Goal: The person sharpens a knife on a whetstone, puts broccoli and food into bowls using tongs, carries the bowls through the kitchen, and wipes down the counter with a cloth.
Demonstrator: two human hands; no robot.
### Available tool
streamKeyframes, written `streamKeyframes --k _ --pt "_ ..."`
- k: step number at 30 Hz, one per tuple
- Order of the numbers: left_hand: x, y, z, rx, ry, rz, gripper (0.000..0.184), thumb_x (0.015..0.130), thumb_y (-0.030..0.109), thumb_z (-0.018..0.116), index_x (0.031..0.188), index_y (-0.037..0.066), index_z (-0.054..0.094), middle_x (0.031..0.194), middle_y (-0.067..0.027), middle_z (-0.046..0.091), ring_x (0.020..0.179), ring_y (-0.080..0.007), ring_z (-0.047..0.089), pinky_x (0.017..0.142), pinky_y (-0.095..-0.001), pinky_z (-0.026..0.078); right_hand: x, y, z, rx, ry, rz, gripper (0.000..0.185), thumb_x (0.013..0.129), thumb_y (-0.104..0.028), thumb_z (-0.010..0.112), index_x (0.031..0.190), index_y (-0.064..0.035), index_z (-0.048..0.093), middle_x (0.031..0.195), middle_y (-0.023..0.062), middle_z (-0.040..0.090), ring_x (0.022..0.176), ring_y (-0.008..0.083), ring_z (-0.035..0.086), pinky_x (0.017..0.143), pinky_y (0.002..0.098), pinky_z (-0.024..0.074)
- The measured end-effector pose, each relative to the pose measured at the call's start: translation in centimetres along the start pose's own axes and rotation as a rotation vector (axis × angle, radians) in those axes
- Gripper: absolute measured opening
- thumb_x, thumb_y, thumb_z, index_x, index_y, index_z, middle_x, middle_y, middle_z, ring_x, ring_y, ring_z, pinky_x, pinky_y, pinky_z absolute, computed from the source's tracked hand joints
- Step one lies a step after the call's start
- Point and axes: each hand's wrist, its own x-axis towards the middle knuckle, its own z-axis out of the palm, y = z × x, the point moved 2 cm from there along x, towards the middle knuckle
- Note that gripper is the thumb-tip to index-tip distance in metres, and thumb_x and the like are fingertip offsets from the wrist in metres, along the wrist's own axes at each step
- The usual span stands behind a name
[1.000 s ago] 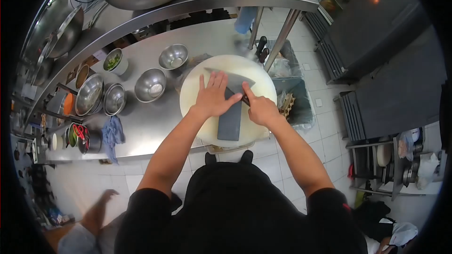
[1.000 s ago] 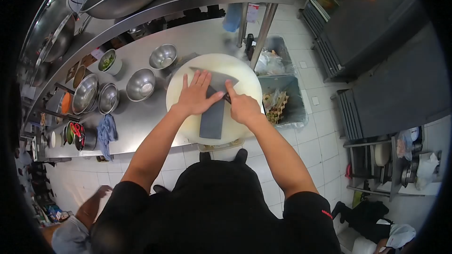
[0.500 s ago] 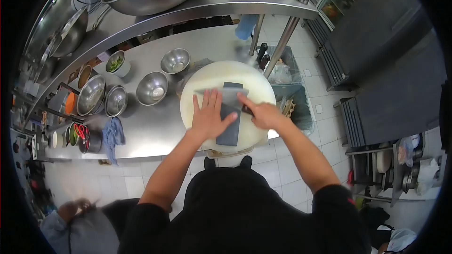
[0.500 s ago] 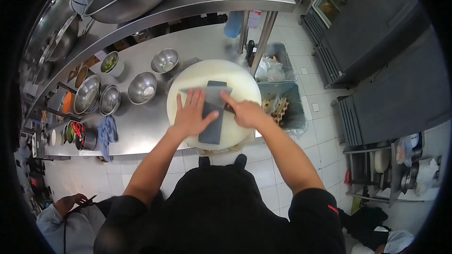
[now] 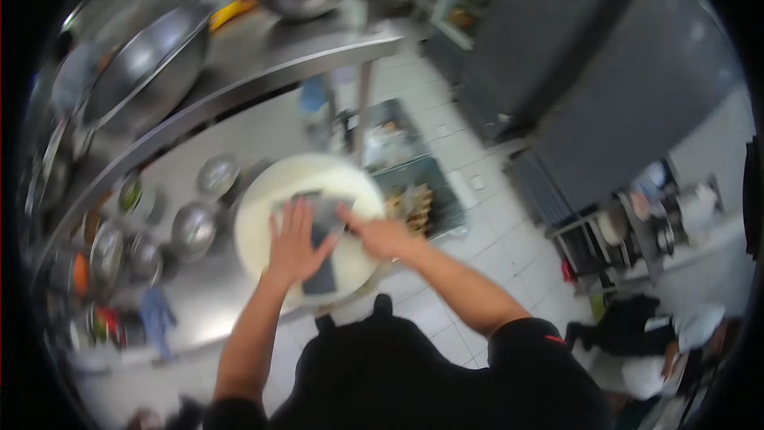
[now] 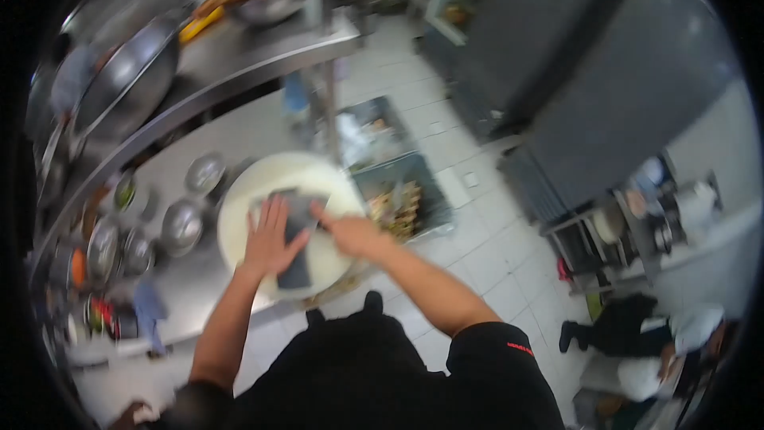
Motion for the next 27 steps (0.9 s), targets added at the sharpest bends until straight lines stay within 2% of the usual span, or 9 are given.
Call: streamKeyframes --k 2,3,5,6,11,14,19,22,27 --pt "-4.8 1.6 2.1 0.052 0.077 0.164 0.106 0.089 0.070 0.054 0.156 -0.007 0.027 0.167 -0.0230 0.021 0.156 -0.0399 0.014 0.120 -0.0674 0.001 -5.4 -0.1 3.5 0.130 0.012 -0.010 0.083 0.097 -0.016 0.051 0.164 -0.0322 0.005 0.097 0.0260 0.071 0.089 0.0418 0.072 0.078 0.0515 0.0558" --pt "-7.2 2.7 2.7 -0.028 0.039 0.187 0.110 0.086 0.073 0.056 0.155 -0.009 0.028 0.166 -0.0253 0.021 0.156 -0.0419 0.013 0.120 -0.0679 0.001 -8.5 -1.5 2.8 -0.020 -0.179 0.073 0.091 0.094 -0.012 0.053 0.165 -0.0275 -0.001 0.094 0.0261 0.071 0.085 0.0402 0.072 0.073 0.0516 0.0566" --pt "-9.2 5.1 2.2 -0.085 -0.069 0.179 0.115 0.085 0.075 0.055 0.156 -0.010 0.026 0.166 -0.0275 0.019 0.156 -0.0434 0.010 0.121 -0.0667 -0.001 -11.8 -1.3 6.3 0.057 -0.042 0.036 0.100 0.090 -0.006 0.057 0.165 -0.0221 -0.007 0.092 0.0235 0.073 0.077 0.0403 0.073 0.065 0.0512 0.0561" --pt "-8.1 5.3 2.0 -0.079 -0.065 0.201 0.114 0.085 0.075 0.055 0.156 -0.009 0.025 0.166 -0.0272 0.019 0.156 -0.0432 0.010 0.121 -0.0655 -0.002 -12.1 -2.1 4.7 0.042 -0.126 0.097 0.102 0.088 -0.006 0.059 0.165 -0.0204 -0.006 0.092 0.0236 0.073 0.077 0.0398 0.073 0.064 0.0514 0.0559" --pt "3.7 2.8 0.5 -0.067 -0.051 0.210 0.098 0.096 0.066 0.047 0.158 -0.006 0.024 0.168 -0.0203 0.020 0.157 -0.0368 0.011 0.125 -0.0579 -0.003 -3.7 1.4 4.1 0.031 0.230 0.176 0.100 0.087 -0.003 0.057 0.165 -0.0225 -0.002 0.081 0.0231 0.071 0.071 0.0398 0.071 0.059 0.0505 0.0534" --pt "3.0 2.6 0.3 -0.010 -0.104 0.234 0.090 0.099 0.063 0.042 0.160 -0.001 0.023 0.169 -0.0188 0.019 0.158 -0.0334 0.011 0.125 -0.0580 -0.002 -4.1 0.3 3.4 0.033 0.190 0.199 0.100 0.087 -0.002 0.057 0.165 -0.0235 -0.002 0.081 0.0224 0.070 0.070 0.0391 0.071 0.058 0.0500 0.0534" --pt "-8.0 2.8 2.1 -0.059 -0.042 0.239 0.104 0.091 0.071 0.050 0.154 -0.009 0.030 0.166 -0.0265 0.021 0.156 -0.0440 0.012 0.121 -0.0667 -0.002 -11.6 -3.7 7.6 0.059 0.027 0.108 0.103 0.086 -0.003 0.058 0.165 -0.0262 -0.003 0.083 0.0216 0.071 0.070 0.0371 0.071 0.056 0.0488 0.0523" --pt "-5.3 -0.2 1.0 -0.064 0.006 0.154 0.102 0.092 0.067 0.052 0.157 -0.007 0.027 0.167 -0.0234 0.021 0.157 -0.0409 0.010 0.122 -0.0642 -0.003 -5.9 -3.8 3.4 0.072 -0.016 0.076 0.098 0.087 -0.006 0.059 0.165 -0.0209 0.000 0.090 0.0266 0.071 0.074 0.0409 0.071 0.065 0.0512 0.0557" --pt "0.7 -3.6 -1.9 0.013 0.024 -0.024 0.099 0.096 0.068 0.044 0.157 -0.007 0.026 0.167 -0.0208 0.023 0.157 -0.0347 0.012 0.124 -0.0587 -0.002 4.5 -2.4 0.6 -0.040 0.098 -0.102 0.102 0.083 -0.005 0.062 0.165 -0.0240 0.005 0.094 0.0261 0.070 0.081 0.0428 0.070 0.075 0.0516 0.0535"
